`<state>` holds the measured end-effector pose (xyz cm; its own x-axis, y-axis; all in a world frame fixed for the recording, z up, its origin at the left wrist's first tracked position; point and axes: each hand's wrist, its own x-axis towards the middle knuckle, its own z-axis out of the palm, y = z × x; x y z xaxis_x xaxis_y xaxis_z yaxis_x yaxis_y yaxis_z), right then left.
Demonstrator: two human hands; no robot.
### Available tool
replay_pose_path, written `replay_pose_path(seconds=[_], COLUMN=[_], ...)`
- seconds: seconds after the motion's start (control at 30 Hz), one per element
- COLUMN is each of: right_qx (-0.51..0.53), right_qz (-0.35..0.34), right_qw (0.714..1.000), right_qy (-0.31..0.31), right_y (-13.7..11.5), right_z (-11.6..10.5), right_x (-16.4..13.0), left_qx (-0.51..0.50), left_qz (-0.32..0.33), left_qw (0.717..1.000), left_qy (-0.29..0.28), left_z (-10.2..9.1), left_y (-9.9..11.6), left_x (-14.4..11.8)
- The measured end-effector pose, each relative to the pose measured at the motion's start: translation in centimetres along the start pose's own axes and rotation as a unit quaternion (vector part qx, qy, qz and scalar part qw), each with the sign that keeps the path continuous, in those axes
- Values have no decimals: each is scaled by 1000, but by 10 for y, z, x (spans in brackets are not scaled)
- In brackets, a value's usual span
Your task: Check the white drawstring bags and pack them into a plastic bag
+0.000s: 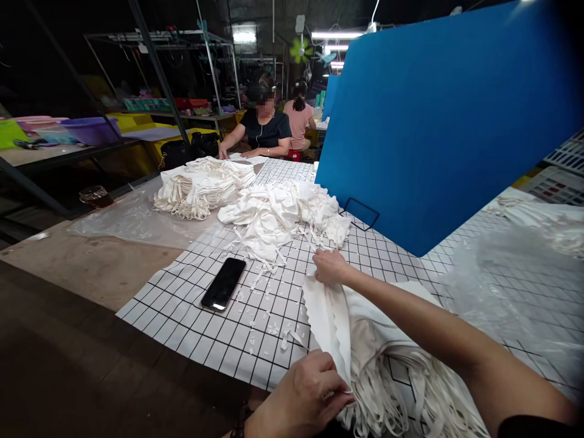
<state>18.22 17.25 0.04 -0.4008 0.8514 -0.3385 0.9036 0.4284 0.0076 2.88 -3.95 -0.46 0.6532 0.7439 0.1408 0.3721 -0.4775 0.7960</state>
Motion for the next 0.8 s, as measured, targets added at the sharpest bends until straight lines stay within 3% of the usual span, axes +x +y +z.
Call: replay_pose_path(seconds=[0.13,0.23,0.4,0.53,0.6,0.67,0.8], right_qx=[27,65,168,228,295,398,544], right_qz=[-12,36,108,117,111,85,-22], right_qw=[1000,997,973,953,932,892,812], right_qy=[3,29,114,158,180,198,211], right_y=[-7,13,74,99,101,100,99], right_z=[-3,-24,-81,-119,-134,-146,-165], right_x=[17,22,0,-40,-62,-85,-129], left_qx=[15,51,121,198,236,269,307], left_qz=[0,3,-28,-2,17,29,33], left_qw=[1000,998,985,964,950,932,905], left_qy=[12,37,119,175,204,240,291], left_z=[-2,-18,-87,-155,-183,-205,-235], left_y=[1,-3,-5,6,16,26,47], left_x=[-3,-7,-14,-14,-10,-5,7])
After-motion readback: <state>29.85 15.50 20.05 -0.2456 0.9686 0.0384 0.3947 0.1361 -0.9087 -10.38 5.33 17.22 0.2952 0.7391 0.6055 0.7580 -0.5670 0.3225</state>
